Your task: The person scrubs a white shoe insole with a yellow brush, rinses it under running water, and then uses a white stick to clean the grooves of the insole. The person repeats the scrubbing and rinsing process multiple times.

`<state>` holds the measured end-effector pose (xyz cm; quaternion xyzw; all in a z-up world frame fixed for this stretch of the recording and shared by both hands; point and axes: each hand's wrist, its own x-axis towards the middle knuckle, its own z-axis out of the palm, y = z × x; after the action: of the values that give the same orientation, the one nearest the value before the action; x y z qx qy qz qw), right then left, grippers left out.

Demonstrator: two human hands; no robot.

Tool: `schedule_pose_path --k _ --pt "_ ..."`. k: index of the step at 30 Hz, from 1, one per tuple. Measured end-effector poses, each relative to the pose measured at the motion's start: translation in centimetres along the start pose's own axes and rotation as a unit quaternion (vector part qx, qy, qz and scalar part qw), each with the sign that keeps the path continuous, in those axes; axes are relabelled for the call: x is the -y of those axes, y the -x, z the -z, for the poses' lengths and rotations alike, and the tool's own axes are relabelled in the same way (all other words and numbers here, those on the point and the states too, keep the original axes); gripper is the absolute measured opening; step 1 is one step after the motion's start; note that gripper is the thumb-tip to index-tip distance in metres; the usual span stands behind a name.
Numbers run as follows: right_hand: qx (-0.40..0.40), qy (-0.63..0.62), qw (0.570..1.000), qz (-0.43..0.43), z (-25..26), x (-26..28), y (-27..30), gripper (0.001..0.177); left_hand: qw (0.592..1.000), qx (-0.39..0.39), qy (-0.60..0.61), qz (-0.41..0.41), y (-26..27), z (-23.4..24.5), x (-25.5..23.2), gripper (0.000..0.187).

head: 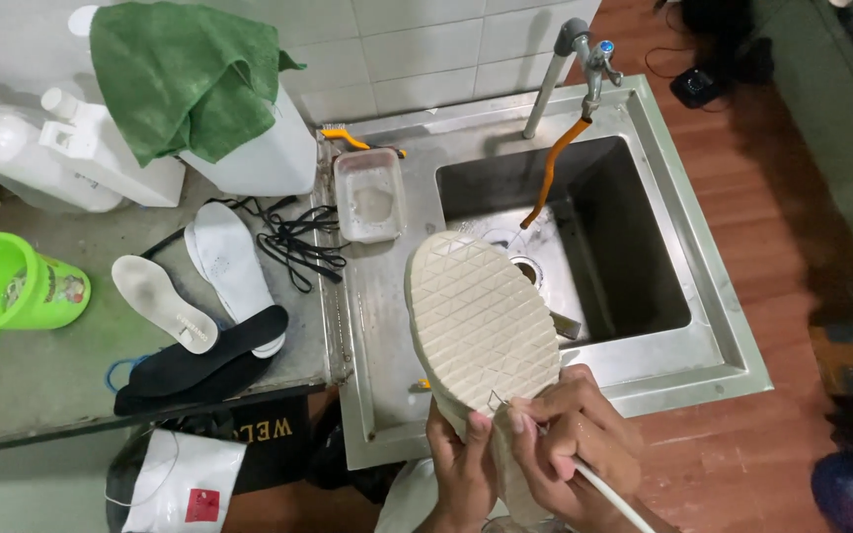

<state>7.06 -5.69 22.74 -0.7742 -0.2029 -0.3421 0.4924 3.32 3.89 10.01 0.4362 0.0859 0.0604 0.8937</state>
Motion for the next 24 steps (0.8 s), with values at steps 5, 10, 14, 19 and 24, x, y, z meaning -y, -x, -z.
schedule_pose_path --k 5,10,14,19,24 --pt "-0.028 0.023 0.999 0.033 -1.1 0.7 1.0 0.046 0.995 0.004 0.082 0.052 0.6 0.2 -0.2 0.05" --pt "-0.047 -0.026 0.999 -0.01 -1.6 1.1 1.3 0.047 0.999 -0.034 -0.013 0.02 0.8 1.5 -0.1 0.066" --pt "-0.034 -0.004 0.999 -0.029 -1.7 1.8 0.9 0.045 0.999 -0.025 -0.016 0.025 0.6 1.5 -0.9 0.062" --pt "-0.015 0.01 0.999 -0.036 -1.8 2.2 0.8 0.044 0.994 -0.084 -0.035 0.052 1.4 3.0 0.3 0.069" --pt "0.0 0.016 0.998 -0.052 -1.8 2.9 0.6 0.045 0.999 -0.042 -0.002 0.033 0.9 2.6 -1.1 0.072"
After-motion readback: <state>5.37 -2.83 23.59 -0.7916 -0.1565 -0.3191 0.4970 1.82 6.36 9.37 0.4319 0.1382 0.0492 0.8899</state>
